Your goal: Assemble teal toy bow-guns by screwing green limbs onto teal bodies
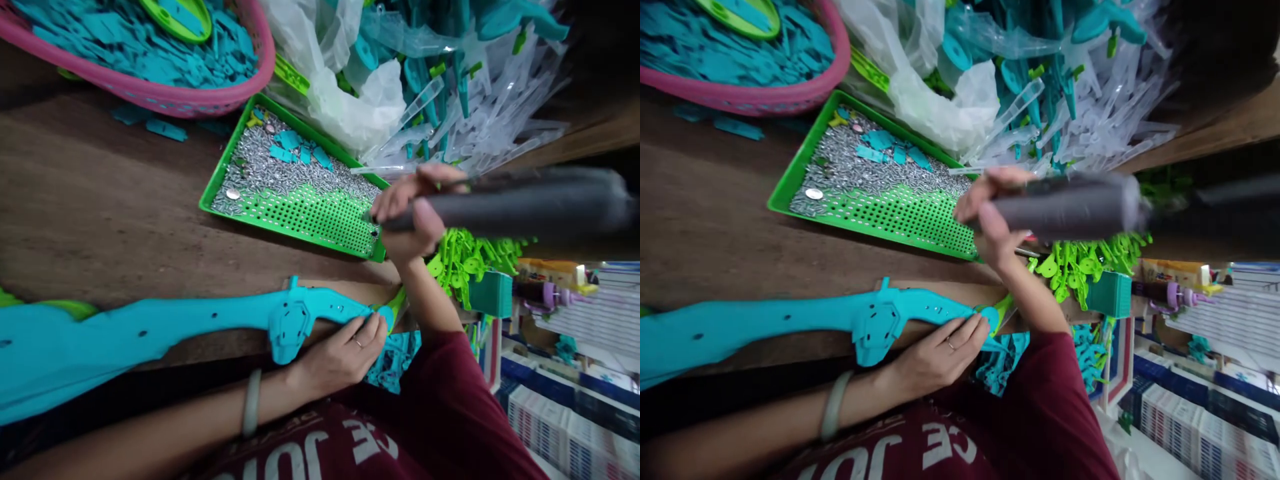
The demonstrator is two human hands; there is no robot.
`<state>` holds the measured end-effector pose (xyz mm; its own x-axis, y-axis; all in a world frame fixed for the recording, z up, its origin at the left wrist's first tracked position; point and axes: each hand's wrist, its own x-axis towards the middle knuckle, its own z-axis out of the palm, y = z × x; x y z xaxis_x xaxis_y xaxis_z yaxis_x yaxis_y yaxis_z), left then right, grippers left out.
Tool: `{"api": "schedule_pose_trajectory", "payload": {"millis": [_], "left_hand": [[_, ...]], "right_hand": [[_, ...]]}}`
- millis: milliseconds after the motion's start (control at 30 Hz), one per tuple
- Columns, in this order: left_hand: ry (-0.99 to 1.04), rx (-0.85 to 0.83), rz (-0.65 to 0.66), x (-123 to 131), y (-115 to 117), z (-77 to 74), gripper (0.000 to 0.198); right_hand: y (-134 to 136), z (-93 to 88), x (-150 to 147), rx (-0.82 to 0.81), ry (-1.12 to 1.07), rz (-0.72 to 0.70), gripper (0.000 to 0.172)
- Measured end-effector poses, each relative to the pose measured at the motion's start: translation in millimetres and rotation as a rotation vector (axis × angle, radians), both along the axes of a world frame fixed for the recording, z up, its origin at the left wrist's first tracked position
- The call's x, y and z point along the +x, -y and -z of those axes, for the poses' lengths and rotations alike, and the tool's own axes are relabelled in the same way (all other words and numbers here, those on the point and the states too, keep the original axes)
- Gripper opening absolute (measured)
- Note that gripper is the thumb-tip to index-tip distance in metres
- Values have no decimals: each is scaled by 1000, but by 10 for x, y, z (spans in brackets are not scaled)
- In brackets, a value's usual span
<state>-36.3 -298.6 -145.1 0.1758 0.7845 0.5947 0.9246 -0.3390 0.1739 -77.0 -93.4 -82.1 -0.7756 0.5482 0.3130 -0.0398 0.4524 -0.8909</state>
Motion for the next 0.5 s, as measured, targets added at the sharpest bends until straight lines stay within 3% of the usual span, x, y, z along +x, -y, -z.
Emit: {"api": "schedule_pose_trajectory", "payload": {"millis": [100,233,367,500], "left_hand": [[-14,61,-34,4,-35,37,37],[12,76,-25,5,-38,52,36],[9,44,-10,7,-17,61,35],[12,37,18,51,-27,109,34]], "right_hand": [[-174,124,-310,47,-163,216,42],[-207,262,-404,-25,-289,186,33],[-220,341,-405,3,-273,197,40],[-195,264,-421,-25,-207,232,37]]}}
